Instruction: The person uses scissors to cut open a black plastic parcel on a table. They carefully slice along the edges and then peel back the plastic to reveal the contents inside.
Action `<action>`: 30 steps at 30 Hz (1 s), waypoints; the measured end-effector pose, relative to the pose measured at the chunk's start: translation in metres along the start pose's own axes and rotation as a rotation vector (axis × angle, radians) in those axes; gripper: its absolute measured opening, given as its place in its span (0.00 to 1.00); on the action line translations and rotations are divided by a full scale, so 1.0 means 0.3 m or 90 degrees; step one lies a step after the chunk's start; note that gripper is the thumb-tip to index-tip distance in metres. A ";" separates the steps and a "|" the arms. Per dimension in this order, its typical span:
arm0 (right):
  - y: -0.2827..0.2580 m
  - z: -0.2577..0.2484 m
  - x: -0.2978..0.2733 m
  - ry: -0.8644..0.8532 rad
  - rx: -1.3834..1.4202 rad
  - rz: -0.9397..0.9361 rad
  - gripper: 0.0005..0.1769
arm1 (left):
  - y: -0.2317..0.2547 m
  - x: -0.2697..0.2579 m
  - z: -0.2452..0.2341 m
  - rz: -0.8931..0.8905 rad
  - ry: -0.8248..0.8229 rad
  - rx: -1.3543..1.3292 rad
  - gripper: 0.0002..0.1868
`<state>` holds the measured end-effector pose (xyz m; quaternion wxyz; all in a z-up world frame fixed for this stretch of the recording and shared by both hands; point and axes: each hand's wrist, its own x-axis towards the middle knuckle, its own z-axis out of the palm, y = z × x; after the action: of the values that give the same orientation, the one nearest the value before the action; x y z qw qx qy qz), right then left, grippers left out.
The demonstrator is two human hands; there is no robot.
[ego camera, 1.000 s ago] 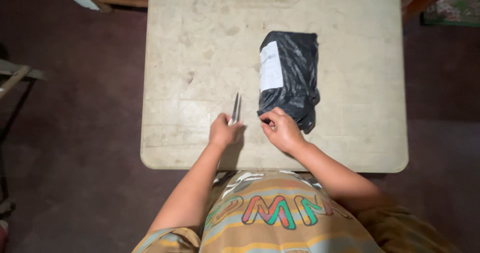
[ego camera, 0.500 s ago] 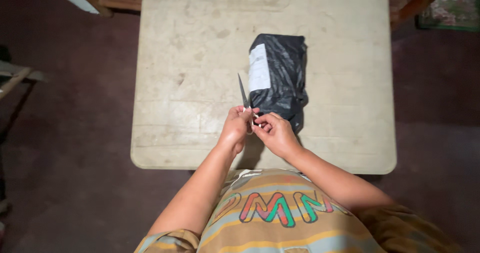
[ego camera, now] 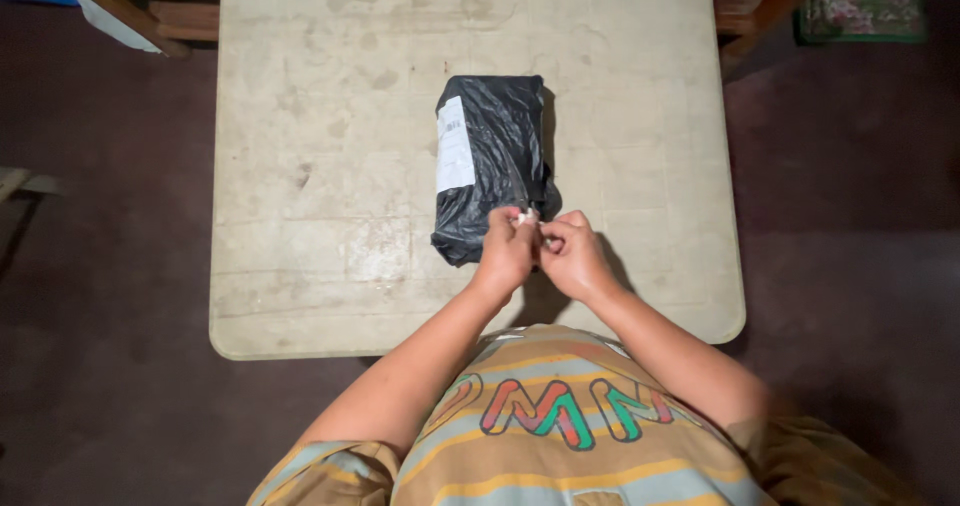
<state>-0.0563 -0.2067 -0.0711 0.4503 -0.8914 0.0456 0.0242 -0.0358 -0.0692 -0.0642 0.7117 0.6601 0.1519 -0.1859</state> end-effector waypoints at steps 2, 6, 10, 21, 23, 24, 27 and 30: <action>0.074 -0.031 0.027 -0.033 0.039 0.011 0.07 | 0.037 0.008 0.013 0.111 -0.004 0.156 0.22; 0.191 -0.091 0.079 -0.183 0.495 0.361 0.10 | 0.112 0.037 -0.011 0.345 0.168 0.488 0.32; 0.241 -0.130 0.090 -0.210 0.642 0.421 0.10 | 0.164 0.066 -0.053 0.191 0.131 0.712 0.52; 0.231 -0.148 0.185 -0.186 0.496 0.390 0.19 | 0.127 0.056 -0.088 0.089 0.070 0.874 0.67; 0.232 -0.159 0.205 -0.195 0.512 0.368 0.18 | 0.110 0.038 -0.113 0.138 0.068 0.869 0.66; 0.234 -0.166 0.212 -0.198 0.520 0.357 0.17 | 0.099 0.024 -0.126 0.162 0.065 0.867 0.66; 0.241 -0.188 0.242 -0.181 0.514 0.331 0.17 | 0.067 -0.023 -0.179 0.220 0.044 0.858 0.65; 0.242 -0.209 0.272 -0.141 0.512 0.320 0.20 | 0.041 -0.084 -0.260 0.232 -0.007 0.861 0.66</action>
<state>0.0175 -0.3050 -0.0989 0.7415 -0.6001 0.2172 0.2071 -0.0501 0.0109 -0.0483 0.1656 0.9721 -0.1138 -0.1210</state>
